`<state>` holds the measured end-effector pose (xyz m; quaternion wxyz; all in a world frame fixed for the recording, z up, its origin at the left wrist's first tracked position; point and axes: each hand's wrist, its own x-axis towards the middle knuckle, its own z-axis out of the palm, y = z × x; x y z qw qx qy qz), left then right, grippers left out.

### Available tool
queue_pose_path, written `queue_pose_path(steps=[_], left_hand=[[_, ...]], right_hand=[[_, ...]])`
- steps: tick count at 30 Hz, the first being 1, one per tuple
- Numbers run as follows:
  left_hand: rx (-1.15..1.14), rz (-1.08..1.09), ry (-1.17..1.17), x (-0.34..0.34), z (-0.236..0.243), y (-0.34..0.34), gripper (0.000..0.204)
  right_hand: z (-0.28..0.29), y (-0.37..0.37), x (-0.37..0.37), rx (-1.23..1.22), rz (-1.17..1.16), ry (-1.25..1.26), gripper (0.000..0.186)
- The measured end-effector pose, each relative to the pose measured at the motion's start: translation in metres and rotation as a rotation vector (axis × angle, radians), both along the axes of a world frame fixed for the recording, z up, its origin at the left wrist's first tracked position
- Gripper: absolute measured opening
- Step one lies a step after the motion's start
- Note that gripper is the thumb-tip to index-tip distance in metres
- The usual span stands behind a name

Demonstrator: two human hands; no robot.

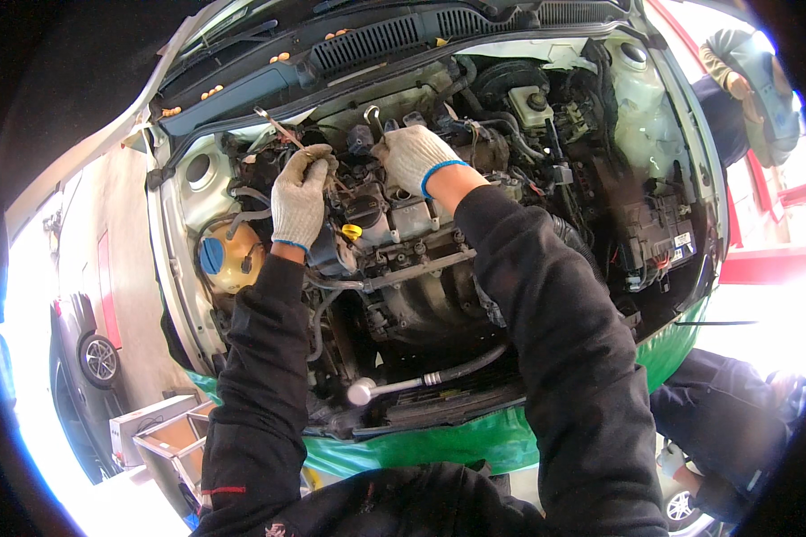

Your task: The person removes a metal engine component from the engine bay, walks to a tool cart, and returns to the engine. They then use a blue-handled tool to work on the engine, repeatedly reaching into the engine bay and adjusting parts. The person also handles a small metal part and places it into the engine.

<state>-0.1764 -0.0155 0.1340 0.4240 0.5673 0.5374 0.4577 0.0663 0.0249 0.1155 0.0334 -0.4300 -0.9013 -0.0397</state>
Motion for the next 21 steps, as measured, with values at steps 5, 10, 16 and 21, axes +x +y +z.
queue_pose_path(steps=[5, 10, 16, 21], left_hand=[[-0.005, 0.028, -0.015, 0.001, 0.001, 0.001, 0.021], [0.02, 0.011, 0.01, 0.002, 0.003, 0.0, 0.021], [-0.013, 0.001, 0.062, 0.001, -0.003, -0.001, 0.021], [-0.042, -0.039, 0.042, 0.0, -0.018, 0.001, 0.02]], right_hand=[[-0.006, 0.001, 0.003, -0.025, -0.003, -0.018, 0.035], [-0.029, -0.008, 0.002, -0.178, -0.094, 0.013, 0.035], [-0.032, -0.028, 0.005, -0.508, -0.35, 0.303, 0.044], [-0.003, -0.082, 0.025, -0.37, -0.448, 0.694, 0.045]])
